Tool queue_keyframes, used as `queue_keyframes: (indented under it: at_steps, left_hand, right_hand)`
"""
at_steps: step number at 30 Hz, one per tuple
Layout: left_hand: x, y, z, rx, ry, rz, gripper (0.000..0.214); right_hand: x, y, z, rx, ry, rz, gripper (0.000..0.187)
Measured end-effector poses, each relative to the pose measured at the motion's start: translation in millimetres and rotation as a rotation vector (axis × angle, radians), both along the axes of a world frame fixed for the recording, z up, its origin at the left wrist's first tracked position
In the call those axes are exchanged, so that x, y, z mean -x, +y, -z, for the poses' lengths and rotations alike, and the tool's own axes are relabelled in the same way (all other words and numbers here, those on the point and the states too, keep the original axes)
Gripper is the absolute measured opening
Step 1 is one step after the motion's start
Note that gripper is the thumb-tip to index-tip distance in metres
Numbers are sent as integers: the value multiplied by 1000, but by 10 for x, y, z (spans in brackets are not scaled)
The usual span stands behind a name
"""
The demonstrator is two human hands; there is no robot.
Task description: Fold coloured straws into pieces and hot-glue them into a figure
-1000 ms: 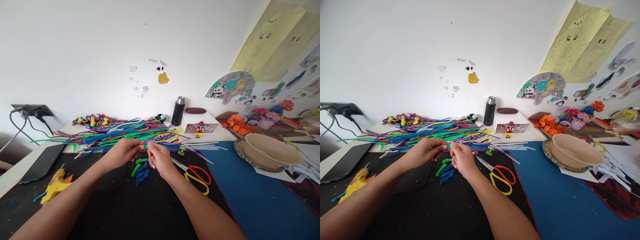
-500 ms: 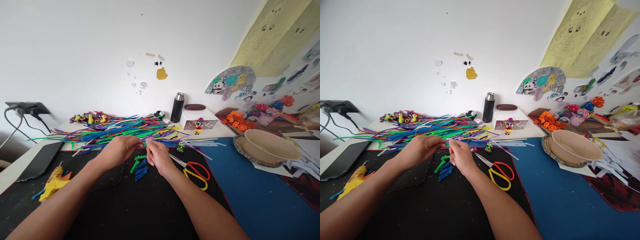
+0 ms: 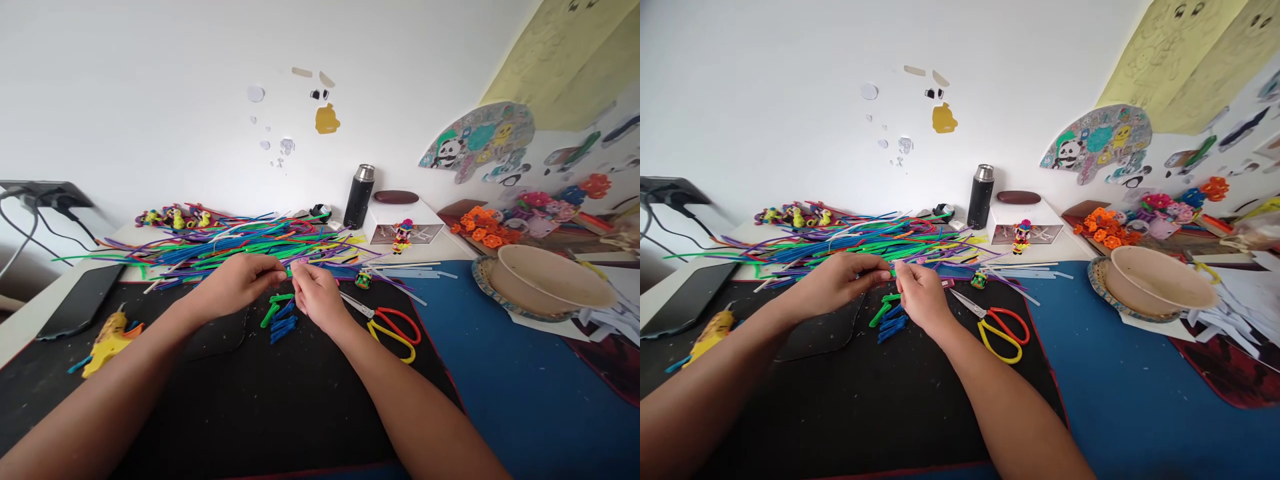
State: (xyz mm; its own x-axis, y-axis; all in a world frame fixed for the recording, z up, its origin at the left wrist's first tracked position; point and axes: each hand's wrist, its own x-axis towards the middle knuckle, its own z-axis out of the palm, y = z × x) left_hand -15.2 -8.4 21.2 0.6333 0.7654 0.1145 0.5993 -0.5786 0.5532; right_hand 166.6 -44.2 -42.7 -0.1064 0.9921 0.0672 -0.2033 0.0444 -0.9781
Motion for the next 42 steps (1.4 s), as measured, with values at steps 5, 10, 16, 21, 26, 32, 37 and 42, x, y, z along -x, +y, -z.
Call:
queue_keyframes:
  at_steps: [5,10,16,21,26,32,37,42]
  left_hand:
    - [9,-15,-28,-90,15,24,33]
    - [43,32,-2,61,67,40,29]
    - [47,140,83,73,278,-48,23]
    - [-45,164,371,-97,471,-36,21]
    - [-92,195,556,-230,489,2,25]
    - [-79,192,495,-196,439,30,27]
    - [-95,173,559,-144,446,103,18]
    - [-122,184,575,-145,446,60,21]
  right_hand:
    - [10,-6,61,-26,-16,-13,57]
    - [21,-5,55,27,-13,-58,57]
    - [-76,51,-37,10,100,4,56]
    - [-104,72,-38,37,148,32,56]
    - [-55,35,-12,40,122,-25,55]
    - [-53,23,-33,36,97,-26,56]
    - [-57,8,-70,41,86,-22,59]
    - [-44,-2,-57,49,91,-34,59]
